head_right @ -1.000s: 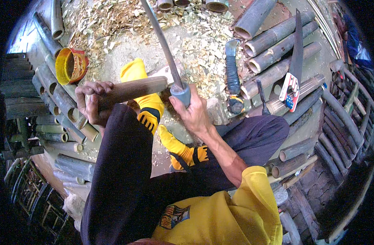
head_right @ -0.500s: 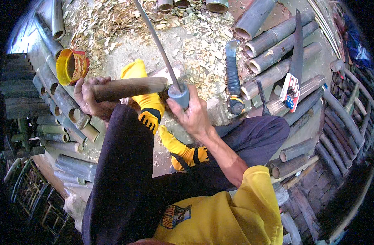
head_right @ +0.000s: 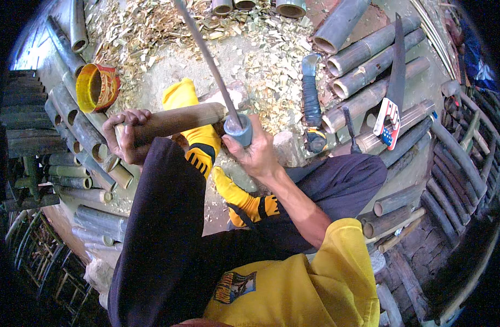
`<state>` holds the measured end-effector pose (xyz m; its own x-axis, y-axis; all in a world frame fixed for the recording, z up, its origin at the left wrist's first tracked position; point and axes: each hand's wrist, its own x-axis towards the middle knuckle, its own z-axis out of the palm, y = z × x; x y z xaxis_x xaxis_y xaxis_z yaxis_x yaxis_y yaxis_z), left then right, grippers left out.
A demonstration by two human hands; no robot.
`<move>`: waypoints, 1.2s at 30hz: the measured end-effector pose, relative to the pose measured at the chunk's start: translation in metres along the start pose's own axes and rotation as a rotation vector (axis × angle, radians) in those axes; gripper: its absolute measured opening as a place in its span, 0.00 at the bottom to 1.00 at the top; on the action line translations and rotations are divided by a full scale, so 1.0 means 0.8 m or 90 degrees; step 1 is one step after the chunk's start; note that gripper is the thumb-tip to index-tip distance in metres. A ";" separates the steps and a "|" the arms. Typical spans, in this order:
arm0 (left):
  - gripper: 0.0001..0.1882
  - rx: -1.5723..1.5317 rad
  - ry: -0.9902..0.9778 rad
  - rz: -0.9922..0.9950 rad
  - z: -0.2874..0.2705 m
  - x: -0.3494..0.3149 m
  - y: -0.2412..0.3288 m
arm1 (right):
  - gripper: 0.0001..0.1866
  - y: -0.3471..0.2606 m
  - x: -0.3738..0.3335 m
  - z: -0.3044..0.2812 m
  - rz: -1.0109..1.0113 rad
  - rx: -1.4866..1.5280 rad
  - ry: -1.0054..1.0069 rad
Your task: The person saws through a bamboo stalk, measures the piece with a tape measure, and then uses a rasp to smooth the inside of the hollow bamboo tube.
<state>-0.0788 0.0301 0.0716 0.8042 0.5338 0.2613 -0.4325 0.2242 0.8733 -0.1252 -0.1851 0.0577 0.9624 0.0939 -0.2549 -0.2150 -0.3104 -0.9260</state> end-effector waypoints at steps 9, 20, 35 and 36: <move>0.09 0.049 0.344 -0.097 -0.039 0.023 -0.013 | 0.17 0.074 0.025 0.024 0.243 0.025 -0.118; 0.08 0.669 0.182 -0.222 -0.200 -0.052 0.051 | 0.16 0.081 -0.007 0.057 0.156 0.016 -0.091; 0.10 0.599 -0.014 0.050 -0.041 0.060 0.014 | 0.23 0.094 -0.009 0.044 -0.016 -0.261 0.046; 0.10 0.582 -0.074 0.026 0.002 0.069 -0.004 | 0.22 0.097 -0.015 0.037 0.039 -0.211 0.027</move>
<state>-0.0325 0.0576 0.0838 0.8530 0.4302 0.2954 -0.0110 -0.5511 0.8344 -0.1585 -0.1823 -0.0190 0.9568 0.0283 -0.2893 -0.2140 -0.6051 -0.7669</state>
